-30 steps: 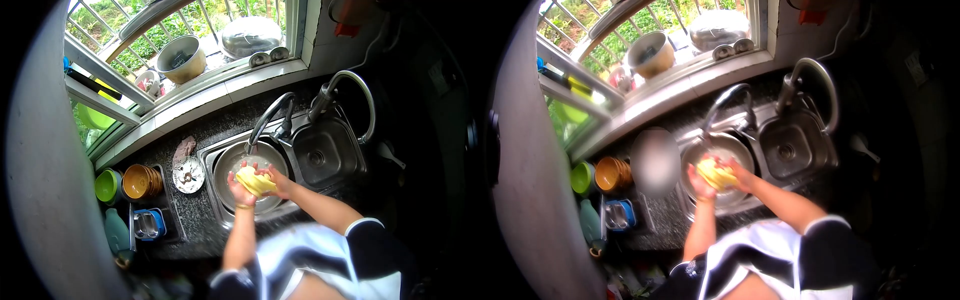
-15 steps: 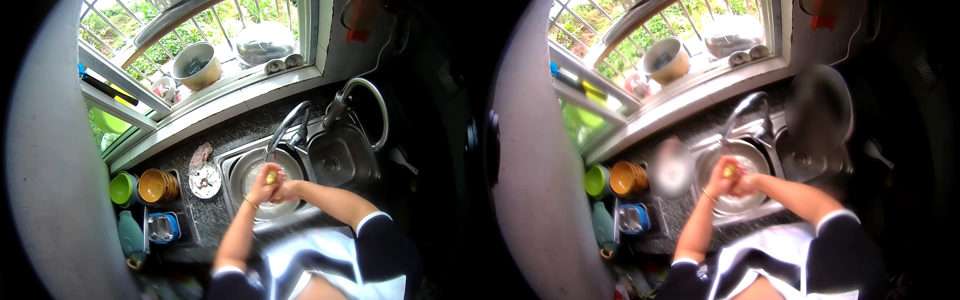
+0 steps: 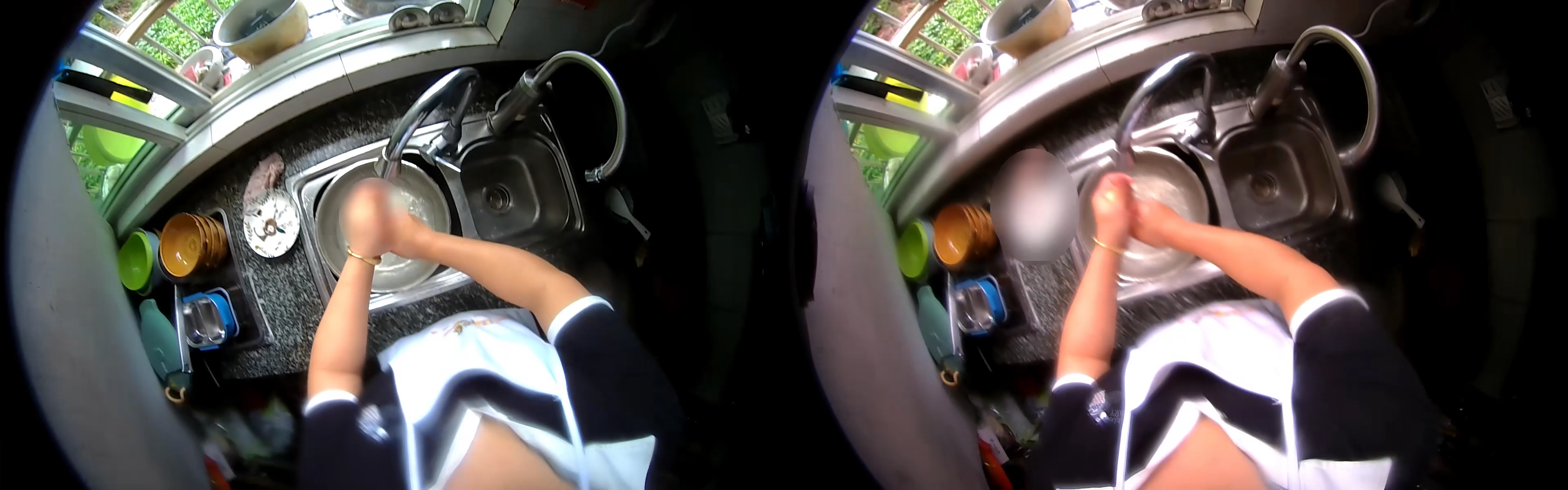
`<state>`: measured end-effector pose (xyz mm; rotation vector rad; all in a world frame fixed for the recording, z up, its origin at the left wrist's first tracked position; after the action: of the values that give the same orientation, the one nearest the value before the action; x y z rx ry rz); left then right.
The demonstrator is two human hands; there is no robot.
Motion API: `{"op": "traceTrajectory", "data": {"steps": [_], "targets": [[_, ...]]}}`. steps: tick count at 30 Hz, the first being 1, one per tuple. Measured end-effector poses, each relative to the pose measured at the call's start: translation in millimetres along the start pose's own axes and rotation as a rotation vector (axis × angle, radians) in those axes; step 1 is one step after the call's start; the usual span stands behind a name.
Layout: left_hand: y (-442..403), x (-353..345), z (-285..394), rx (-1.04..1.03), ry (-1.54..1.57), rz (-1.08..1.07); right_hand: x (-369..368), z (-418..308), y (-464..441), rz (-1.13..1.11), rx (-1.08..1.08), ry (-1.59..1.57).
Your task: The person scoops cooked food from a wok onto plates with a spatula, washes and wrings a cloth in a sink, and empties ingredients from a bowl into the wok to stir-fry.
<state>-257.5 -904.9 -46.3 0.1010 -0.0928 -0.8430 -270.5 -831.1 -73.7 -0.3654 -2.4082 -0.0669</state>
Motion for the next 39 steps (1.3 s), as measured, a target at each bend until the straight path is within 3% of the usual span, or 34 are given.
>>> {"op": "traceTrajectory", "data": {"steps": [3, 4, 6, 9, 12, 15, 16, 17, 20, 21, 22, 24, 26, 29, 31, 34, 38, 39], "targets": [[4, 7, -54, 0.245, 0.094, 0.097, -9, 3, 12, -0.21, -0.074, 0.161], [7, 8, -73, 0.368, 0.168, 0.147, -11, 2, 14, -0.221, -0.069, 0.164], [20, 5, -64, 0.407, 0.278, 0.191, -8, -2, 21, -0.191, -0.063, 0.251], [43, -3, -100, 0.766, 0.622, 0.145, -16, -2, 29, -0.194, -0.014, 0.307], [51, -3, -118, 0.78, 0.896, -0.008, -18, 6, 44, -0.117, -0.09, 0.227], [74, 46, -102, 0.769, 0.473, 0.11, -22, 30, 65, -0.161, -0.097, 0.305], [80, 89, -115, 0.675, -0.048, 0.297, -18, 34, 74, -0.164, -0.092, 0.305], [86, 122, -124, 0.548, -0.567, 0.47, 2, 40, 86, -0.02, -0.176, 0.324], [114, 160, -190, 0.774, -0.1, 0.565, 25, 68, 124, 0.255, -0.435, 0.125], [116, 152, -168, 0.824, -0.09, 0.563, 29, 79, 138, 0.401, -0.522, 0.095], [118, 143, -145, 0.873, -0.079, 0.562, 23, 86, 141, 0.393, -0.523, 0.09], [113, 140, -156, 0.83, 0.069, 0.537, 15, 95, 137, 0.467, -0.492, -0.238], [103, 151, -131, 0.665, -0.288, 0.615, 13, 96, 139, 0.515, -0.493, -0.325], [88, 159, -102, 0.382, -0.171, 0.711, 9, 94, 149, 0.541, -0.585, -0.586], [82, 165, -97, 0.262, -0.085, 0.754, 17, 90, 160, 0.523, -0.633, -0.607], [70, 154, -67, 0.178, -0.036, 0.606, 21, 95, 174, 0.535, -0.639, -0.627], [78, 105, 4, 0.084, -0.299, 0.438, 31, 99, 195, 0.627, -0.645, -0.627], [86, 91, 35, -0.179, -0.44, 0.45, 32, 103, 198, 0.661, -0.627, -0.647]]}}
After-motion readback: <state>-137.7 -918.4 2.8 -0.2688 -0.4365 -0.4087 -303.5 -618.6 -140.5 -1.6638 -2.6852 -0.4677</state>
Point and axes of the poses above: each hand's wrist, its own y-axis away from the middle knuckle, its own x-axis out of the back of the hand, z = x × y, the point moved 10 cm from there along -y, towards the middle knuckle, and after that the axes turned 15 degrees about x, right-handed, at the moved point
